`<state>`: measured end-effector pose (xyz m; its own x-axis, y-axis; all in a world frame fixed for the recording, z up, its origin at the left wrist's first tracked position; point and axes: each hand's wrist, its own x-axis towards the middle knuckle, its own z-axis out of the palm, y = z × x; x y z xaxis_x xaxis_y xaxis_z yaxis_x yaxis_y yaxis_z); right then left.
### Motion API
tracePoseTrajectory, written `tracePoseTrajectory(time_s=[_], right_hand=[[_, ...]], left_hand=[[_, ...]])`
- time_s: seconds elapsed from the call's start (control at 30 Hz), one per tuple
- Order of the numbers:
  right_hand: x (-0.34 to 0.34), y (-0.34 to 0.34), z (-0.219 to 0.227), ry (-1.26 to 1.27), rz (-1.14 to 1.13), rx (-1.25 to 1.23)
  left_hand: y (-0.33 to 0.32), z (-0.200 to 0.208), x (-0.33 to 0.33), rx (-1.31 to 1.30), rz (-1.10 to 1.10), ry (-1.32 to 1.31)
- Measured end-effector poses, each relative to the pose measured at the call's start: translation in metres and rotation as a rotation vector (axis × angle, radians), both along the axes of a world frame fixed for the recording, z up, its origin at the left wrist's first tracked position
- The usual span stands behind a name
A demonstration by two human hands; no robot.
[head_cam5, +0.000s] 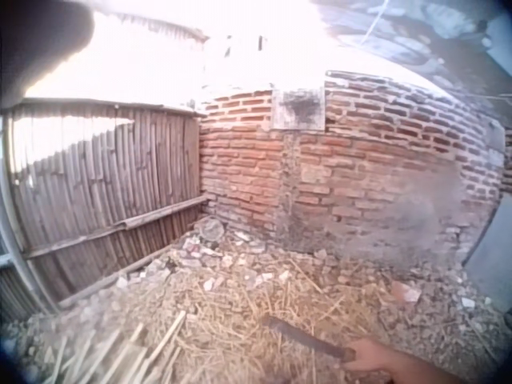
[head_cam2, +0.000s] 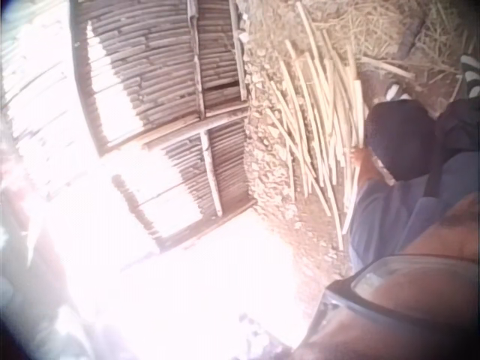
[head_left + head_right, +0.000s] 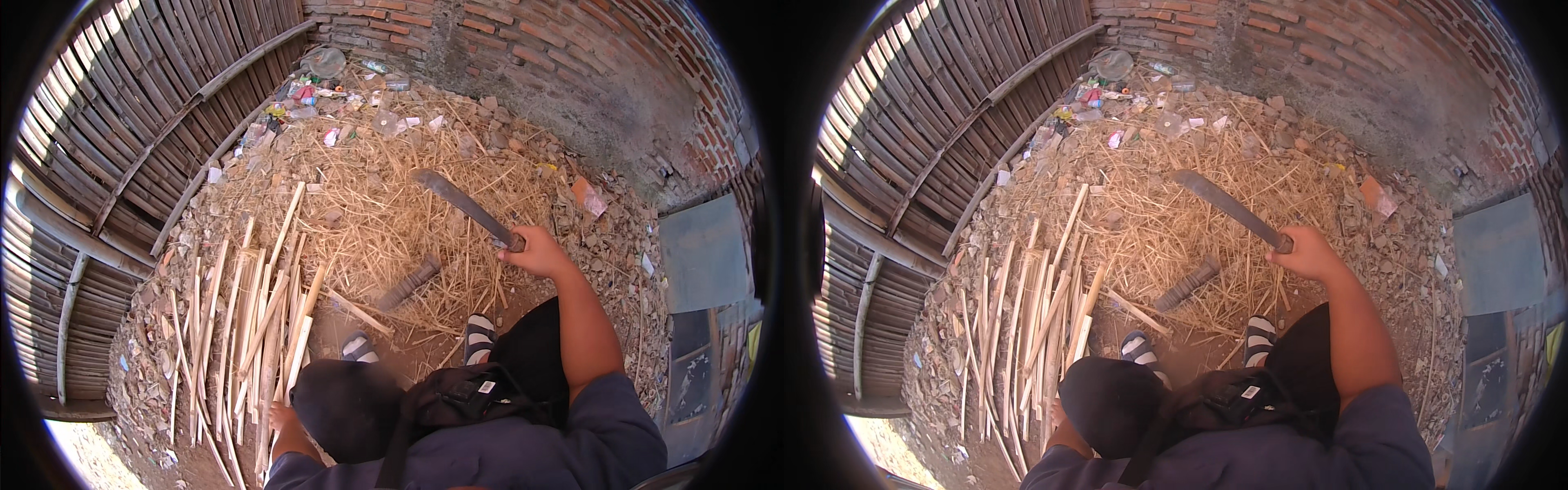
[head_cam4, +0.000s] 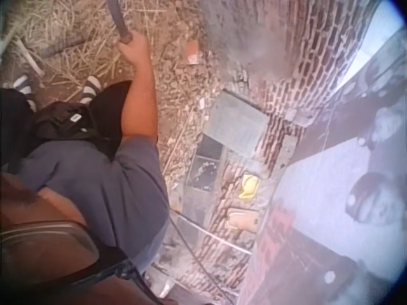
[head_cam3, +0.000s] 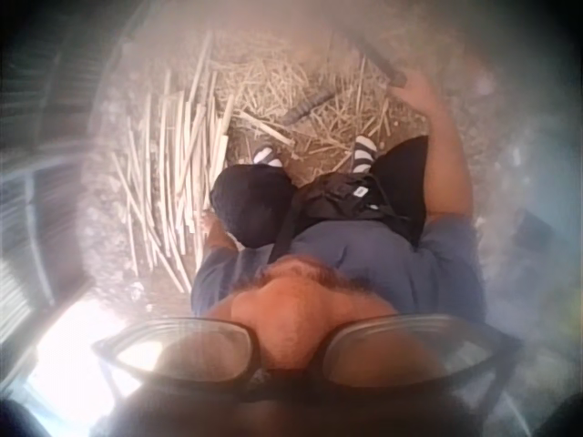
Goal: The person sits on a hay-covered floor and uses a machete to split long bamboo poles into thin strips. They hold the pole vertically and repeatedly strike it with the blade to separate the material, working on one piece at a time.
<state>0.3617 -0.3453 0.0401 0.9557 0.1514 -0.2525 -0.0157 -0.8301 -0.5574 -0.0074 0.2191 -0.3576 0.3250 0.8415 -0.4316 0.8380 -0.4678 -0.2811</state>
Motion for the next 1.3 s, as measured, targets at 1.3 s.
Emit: tracePoseTrajectory(time_s=[1.3], right_hand=[[-0.050,0.005,-0.007,-0.234,0.669,0.114]], left_hand=[[-0.241,0.380,-0.009,-0.595,-0.319,-0.990]])
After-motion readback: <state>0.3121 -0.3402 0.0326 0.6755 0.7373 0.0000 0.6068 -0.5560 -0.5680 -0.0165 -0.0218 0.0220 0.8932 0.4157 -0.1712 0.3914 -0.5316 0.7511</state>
